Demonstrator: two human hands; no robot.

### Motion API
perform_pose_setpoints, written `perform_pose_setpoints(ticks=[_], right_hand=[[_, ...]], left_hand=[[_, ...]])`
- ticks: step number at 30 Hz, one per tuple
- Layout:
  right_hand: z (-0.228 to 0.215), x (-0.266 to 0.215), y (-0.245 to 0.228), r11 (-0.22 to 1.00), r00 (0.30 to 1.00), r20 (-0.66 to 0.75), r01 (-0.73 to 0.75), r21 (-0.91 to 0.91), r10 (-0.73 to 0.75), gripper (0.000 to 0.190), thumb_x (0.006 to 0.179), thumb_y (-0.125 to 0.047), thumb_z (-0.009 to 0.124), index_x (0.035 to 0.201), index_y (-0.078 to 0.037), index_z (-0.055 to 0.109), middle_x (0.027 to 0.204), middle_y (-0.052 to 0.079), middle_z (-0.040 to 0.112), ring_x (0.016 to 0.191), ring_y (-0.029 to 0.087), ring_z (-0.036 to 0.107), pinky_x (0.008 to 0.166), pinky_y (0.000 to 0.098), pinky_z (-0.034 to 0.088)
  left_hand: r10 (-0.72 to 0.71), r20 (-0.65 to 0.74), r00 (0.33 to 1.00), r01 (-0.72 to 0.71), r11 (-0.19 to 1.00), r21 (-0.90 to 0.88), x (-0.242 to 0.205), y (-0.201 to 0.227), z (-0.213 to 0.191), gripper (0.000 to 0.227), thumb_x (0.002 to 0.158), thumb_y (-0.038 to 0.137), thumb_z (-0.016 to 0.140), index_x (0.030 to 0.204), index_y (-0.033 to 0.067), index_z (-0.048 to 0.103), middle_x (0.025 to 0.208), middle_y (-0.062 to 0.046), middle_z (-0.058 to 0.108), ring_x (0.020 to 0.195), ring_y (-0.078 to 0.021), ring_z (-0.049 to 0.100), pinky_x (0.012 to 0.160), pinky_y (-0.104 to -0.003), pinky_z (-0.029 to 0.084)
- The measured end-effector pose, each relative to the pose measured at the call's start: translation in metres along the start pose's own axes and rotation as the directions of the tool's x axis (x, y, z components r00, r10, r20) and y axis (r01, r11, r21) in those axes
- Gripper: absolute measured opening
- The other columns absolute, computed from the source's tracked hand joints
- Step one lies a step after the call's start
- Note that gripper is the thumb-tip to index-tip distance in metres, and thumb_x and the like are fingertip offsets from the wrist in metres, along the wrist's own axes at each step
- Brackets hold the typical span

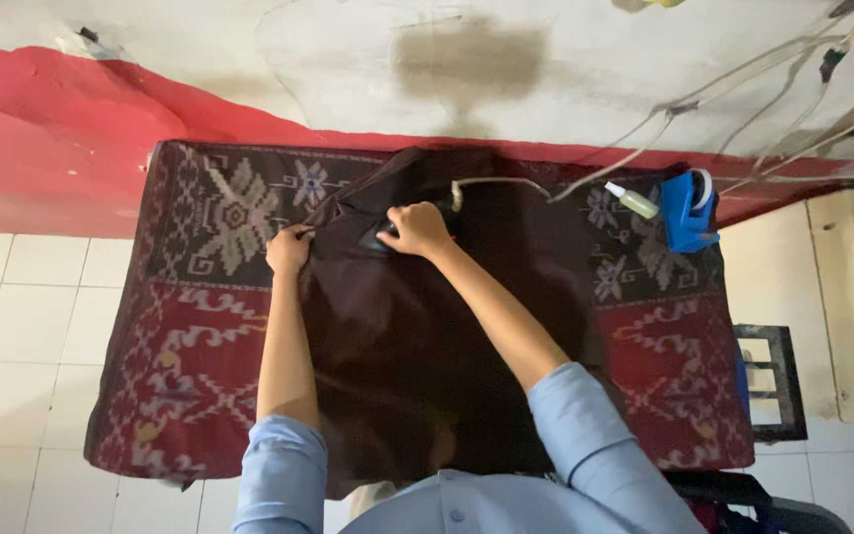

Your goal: The person irons a dark-colored garment on a patterned ironing board, using an iron to press different sections of the fabric and smoothing it by hand.

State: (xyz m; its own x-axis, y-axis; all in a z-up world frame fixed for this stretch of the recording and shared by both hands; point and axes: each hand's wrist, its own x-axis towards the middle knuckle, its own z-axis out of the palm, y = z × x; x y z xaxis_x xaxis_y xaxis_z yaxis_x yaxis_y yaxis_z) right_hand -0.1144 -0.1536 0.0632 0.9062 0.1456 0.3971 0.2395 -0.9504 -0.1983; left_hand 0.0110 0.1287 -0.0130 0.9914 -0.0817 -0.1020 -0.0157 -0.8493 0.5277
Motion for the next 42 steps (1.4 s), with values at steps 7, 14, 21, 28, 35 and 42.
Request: perform_pose_setpoints(ticks=[7,14,21,28,35,42], right_hand=[[-0.004,-0.001,0.006,1.0,1.0,-0.009,-0.028,0.005,0.028,0.049,0.079,-0.056,0.079,0.073,-0.009,0.067,0.063,0.012,0.069,0.057,0.032,0.069,0.055,0.0455,0.054],[-0.056,-0.078,0.133,0.799,0.83,-0.084,-0.554,-0.234,0.552,0.053,0.082,-0.063,0.073,0.081,-0.01,0.075,0.064,0.014,0.071,0.06,0.035,0.071,0.052,0.0497,0.053],[-0.115,-0.201,0.21,0.556,0.606,-0.085,-0.77,-0.313,0.791,0.064,0.085,-0.069,0.071,0.092,-0.006,0.08,0.082,0.019,0.075,0.076,0.037,0.073,0.063,0.048,0.056],[-0.128,-0.209,0.102,0.808,0.784,0.214,-0.529,-0.261,0.582,0.066,0.088,-0.072,0.065,0.091,-0.008,0.079,0.074,0.017,0.074,0.07,0.033,0.074,0.063,0.0436,0.058],[-0.103,-0.239,0.054,0.816,0.873,0.053,-0.431,-0.386,0.486,0.07,0.094,-0.072,0.059,0.076,-0.006,0.07,0.063,0.017,0.068,0.057,0.034,0.069,0.052,0.0441,0.056],[-0.116,-0.272,0.169,0.354,0.459,-0.267,-0.863,-0.36,0.847,0.068,0.088,-0.068,0.068,0.075,-0.002,0.074,0.071,0.02,0.07,0.065,0.037,0.071,0.057,0.0482,0.055]], left_hand=[[0.086,-0.108,0.99,-0.092,0.995,-0.049,-0.007,0.0,0.002,0.023,0.089,0.041,0.075,0.109,0.0306,0.081,0.101,-0.011,0.077,0.096,-0.0364,0.072,0.086,-0.046,0.057],[0.07,-0.094,0.993,-0.074,0.997,-0.038,0.0,-0.007,0.009,0.024,0.087,0.042,0.077,0.108,0.0297,0.08,0.102,-0.011,0.077,0.095,-0.0356,0.073,0.084,-0.046,0.056],[0.234,-0.204,0.951,-0.238,0.971,0.005,-0.024,0.013,0.006,0.028,0.089,0.031,0.073,0.112,0.0173,0.079,0.11,-0.015,0.076,0.107,-0.038,0.069,0.103,-0.053,0.047],[0.466,-0.273,0.842,-0.51,0.852,-0.117,-0.141,0.102,0.033,0.022,0.092,0.012,0.075,0.113,0.0109,0.072,0.12,-0.012,0.069,0.12,-0.0312,0.06,0.108,-0.045,0.046],[0.582,-0.143,0.801,-0.595,0.8,-0.076,-0.2,0.117,0.07,0.02,0.09,0.014,0.071,0.11,0.0101,0.074,0.116,-0.01,0.069,0.118,-0.0331,0.059,0.099,-0.048,0.046],[0.616,-0.137,0.776,-0.627,0.777,-0.06,-0.205,0.116,0.068,0.019,0.092,0.013,0.07,0.11,0.011,0.074,0.115,-0.007,0.069,0.116,-0.031,0.06,0.099,-0.046,0.048]])
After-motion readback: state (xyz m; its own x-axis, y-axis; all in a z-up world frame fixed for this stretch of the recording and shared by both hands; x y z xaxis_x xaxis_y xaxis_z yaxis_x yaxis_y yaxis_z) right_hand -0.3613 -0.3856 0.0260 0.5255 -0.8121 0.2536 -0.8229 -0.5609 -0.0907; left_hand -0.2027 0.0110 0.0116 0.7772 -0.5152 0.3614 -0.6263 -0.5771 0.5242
